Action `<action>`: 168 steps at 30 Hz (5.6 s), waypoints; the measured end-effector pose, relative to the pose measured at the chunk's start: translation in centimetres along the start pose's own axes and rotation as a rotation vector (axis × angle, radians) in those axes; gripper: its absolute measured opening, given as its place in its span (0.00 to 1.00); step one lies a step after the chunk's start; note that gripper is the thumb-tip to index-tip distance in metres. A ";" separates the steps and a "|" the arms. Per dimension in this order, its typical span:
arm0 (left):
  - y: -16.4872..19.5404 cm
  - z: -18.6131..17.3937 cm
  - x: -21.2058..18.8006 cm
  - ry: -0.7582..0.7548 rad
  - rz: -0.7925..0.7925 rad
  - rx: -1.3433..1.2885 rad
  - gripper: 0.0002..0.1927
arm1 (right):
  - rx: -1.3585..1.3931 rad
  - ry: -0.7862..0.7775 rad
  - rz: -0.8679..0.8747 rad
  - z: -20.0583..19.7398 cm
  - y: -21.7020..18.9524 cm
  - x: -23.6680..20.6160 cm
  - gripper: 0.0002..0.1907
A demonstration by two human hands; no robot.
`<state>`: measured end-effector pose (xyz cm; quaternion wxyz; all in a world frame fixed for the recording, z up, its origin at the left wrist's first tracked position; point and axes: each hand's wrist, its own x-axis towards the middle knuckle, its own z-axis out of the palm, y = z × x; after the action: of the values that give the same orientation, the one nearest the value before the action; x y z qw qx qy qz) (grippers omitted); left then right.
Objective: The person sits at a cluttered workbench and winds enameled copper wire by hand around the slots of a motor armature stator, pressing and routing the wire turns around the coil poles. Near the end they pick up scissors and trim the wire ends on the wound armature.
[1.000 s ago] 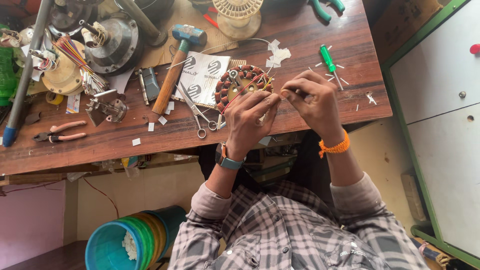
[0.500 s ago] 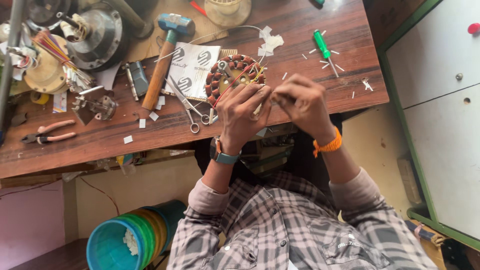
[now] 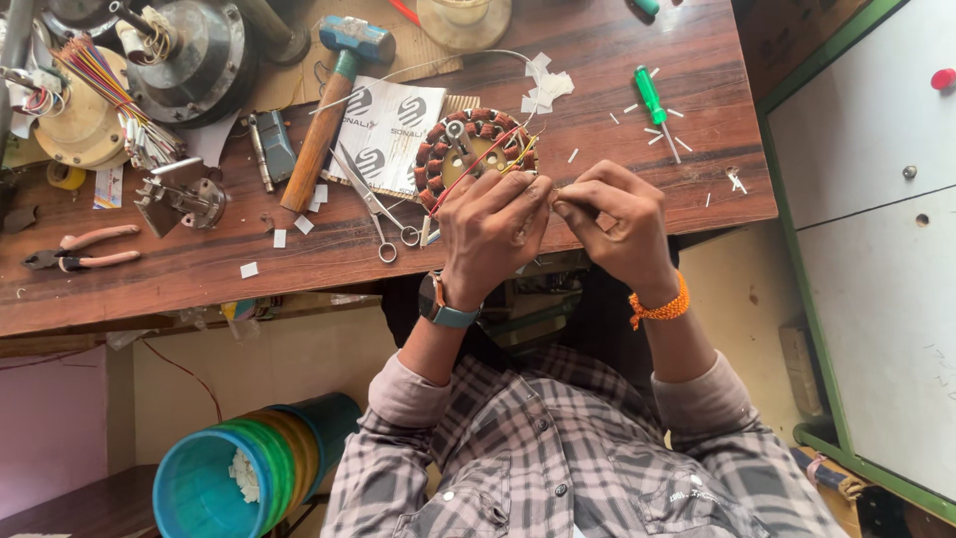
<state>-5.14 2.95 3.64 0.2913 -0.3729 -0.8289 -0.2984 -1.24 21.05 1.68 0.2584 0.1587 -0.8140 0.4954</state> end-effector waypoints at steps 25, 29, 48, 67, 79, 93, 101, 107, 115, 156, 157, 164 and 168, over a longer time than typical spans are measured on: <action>0.6 -0.7 0.6 0.015 -0.384 -0.333 0.07 | 1.122 -0.024 0.564 2.2 3.7 0.4 0.11; 0.5 -0.6 0.6 0.001 -0.410 -0.332 0.08 | 1.132 -0.037 0.533 2.5 3.8 0.4 0.09; 0.6 0.0 0.5 0.084 -0.434 -0.307 0.05 | 0.934 -0.021 0.459 4.1 2.4 -1.7 0.08; 0.6 0.1 0.3 0.070 -0.443 -0.306 0.04 | 0.745 0.237 0.324 5.0 0.4 -1.3 0.12; 0.8 -0.1 0.5 0.055 -0.443 -0.305 0.03 | 0.485 0.019 0.243 1.4 1.6 2.7 0.13; 0.6 -0.2 0.5 0.035 -0.459 -0.320 0.04 | 0.161 0.044 -0.013 1.6 2.3 2.3 0.10; 0.4 -0.2 0.6 0.019 -0.447 -0.312 0.05 | -0.017 -0.010 -0.299 0.5 3.5 3.5 0.08; 0.4 0.0 0.3 0.025 -0.436 -0.289 0.05 | -0.074 -0.039 -0.362 0.5 3.2 3.5 0.07; 0.8 0.6 -0.3 0.149 -0.215 -0.124 0.09 | 0.545 -0.066 0.400 2.1 3.7 0.9 0.08; 0.3 0.2 0.0 -0.003 -0.387 -0.253 0.07 | -0.347 -0.146 -0.518 -1.0 2.0 3.6 0.11; 0.2 0.2 0.1 -0.021 -0.402 -0.268 0.07 | -0.372 -0.144 -0.535 -1.1 2.2 3.7 0.11; -0.5 0.4 0.0 -0.027 -0.371 -0.304 0.05 | -0.379 -0.111 -0.669 -1.1 3.5 3.7 0.09; -0.3 0.5 -1.1 0.045 -0.179 -0.163 0.10 | -0.045 -0.156 -0.182 -0.1 3.9 1.5 0.03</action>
<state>-4.97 2.69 2.45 0.2508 -0.3131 -0.8251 -0.3979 -4.45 22.91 -0.20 0.2415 0.2644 -0.8248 0.4376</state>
